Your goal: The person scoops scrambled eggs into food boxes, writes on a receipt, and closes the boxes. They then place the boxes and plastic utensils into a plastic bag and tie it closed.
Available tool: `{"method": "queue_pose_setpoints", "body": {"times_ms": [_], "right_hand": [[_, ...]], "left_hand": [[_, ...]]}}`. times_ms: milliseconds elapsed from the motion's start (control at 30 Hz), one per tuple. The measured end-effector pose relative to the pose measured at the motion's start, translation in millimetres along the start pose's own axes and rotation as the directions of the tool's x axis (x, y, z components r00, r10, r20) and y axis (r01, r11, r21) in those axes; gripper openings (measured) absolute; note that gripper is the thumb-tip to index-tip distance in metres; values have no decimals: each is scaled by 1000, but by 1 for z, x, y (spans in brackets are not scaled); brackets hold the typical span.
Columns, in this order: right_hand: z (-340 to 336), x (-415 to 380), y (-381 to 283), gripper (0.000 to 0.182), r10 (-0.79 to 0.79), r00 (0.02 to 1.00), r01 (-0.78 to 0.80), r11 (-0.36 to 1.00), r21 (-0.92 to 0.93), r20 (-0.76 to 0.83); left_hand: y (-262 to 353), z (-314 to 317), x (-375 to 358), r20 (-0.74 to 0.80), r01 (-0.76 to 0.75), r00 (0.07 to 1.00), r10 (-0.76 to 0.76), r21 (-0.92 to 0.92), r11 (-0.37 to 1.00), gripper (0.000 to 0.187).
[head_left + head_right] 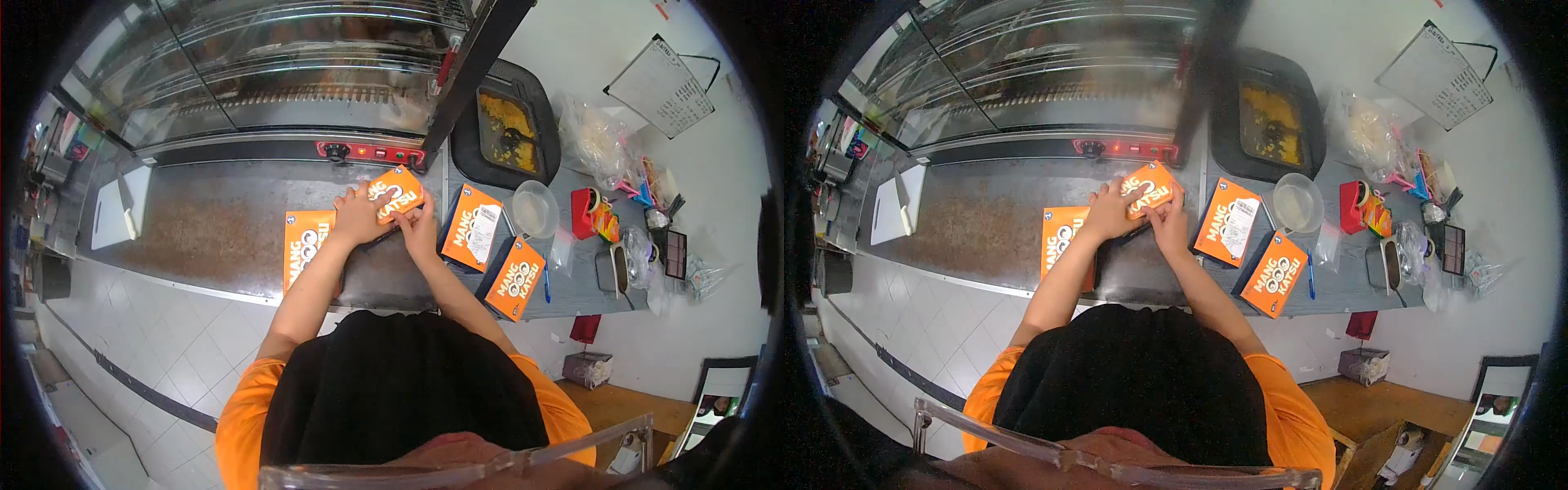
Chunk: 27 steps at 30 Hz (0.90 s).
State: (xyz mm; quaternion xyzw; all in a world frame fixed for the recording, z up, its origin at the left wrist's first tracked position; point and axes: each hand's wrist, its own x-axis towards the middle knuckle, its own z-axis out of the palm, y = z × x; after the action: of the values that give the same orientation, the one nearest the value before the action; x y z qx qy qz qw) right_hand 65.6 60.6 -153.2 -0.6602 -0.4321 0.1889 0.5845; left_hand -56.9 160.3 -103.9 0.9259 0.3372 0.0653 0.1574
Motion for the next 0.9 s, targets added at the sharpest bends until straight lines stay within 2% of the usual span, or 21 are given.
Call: {"method": "queue_pose_setpoints", "body": {"times_ms": [100,167,300,400,467,500,533,600,633,667,700,733,767,833,867,900], "right_hand": [[0,-3,4,73,-56,998,53,994,-97,-30],[-5,-7,-4,75,31,999,-40,964,-264,-38],[-8,-18,-3,79,35,999,-36,979,-203,-8],[-7,-28,-11,76,55,997,-65,971,-229,-48],[-9,-31,-21,68,-26,997,9,974,-225,-75],[-9,-36,-31,56,-29,992,-7,959,-283,-122],[-8,-37,-32,56,-29,993,-4,960,-280,-113],[-6,-42,-34,40,-371,928,318,812,-490,-12],[1,-42,-49,27,-412,911,376,819,-434,12],[8,-42,-50,27,-410,912,377,822,-427,16],[16,-42,-51,35,-279,931,331,915,-229,234],[24,-42,-52,42,-179,871,223,974,-44,458],[34,-42,-65,42,-181,870,221,975,-35,458],[52,-42,-89,63,-29,772,25,1000,15,635],[62,-41,-85,63,-34,769,26,999,22,639],[73,-40,-79,71,-34,741,84,996,-43,671]], "left_hand": [[-3,-8,3,41,-4,999,5,-29,1000,67],[-2,-18,3,107,15,994,-8,-72,997,69],[-9,-22,5,128,24,992,-5,-148,989,69],[-7,-8,-7,97,1,995,4,-54,999,74],[-9,6,-25,-97,-92,992,81,-122,988,79],[-9,8,-38,-115,-57,993,36,-177,983,86],[-10,5,-54,-117,-47,993,27,-177,983,86],[-14,-1,-89,-223,163,961,-160,-5,987,88],[-14,-3,-104,-221,172,961,-169,-4,985,88],[-15,-5,-117,-168,329,934,-315,63,942,87],[-15,-9,-126,-127,471,881,-456,138,871,87],[-14,-15,-131,-128,476,878,-461,144,868,87],[-12,-21,-135,-101,505,863,-495,170,846,83],[-15,-19,-141,-77,537,843,-533,202,819,79],[-21,-8,-142,-127,526,850,-510,182,831,76],[-27,1,-143,-177,514,855,-487,164,842,74]]}}
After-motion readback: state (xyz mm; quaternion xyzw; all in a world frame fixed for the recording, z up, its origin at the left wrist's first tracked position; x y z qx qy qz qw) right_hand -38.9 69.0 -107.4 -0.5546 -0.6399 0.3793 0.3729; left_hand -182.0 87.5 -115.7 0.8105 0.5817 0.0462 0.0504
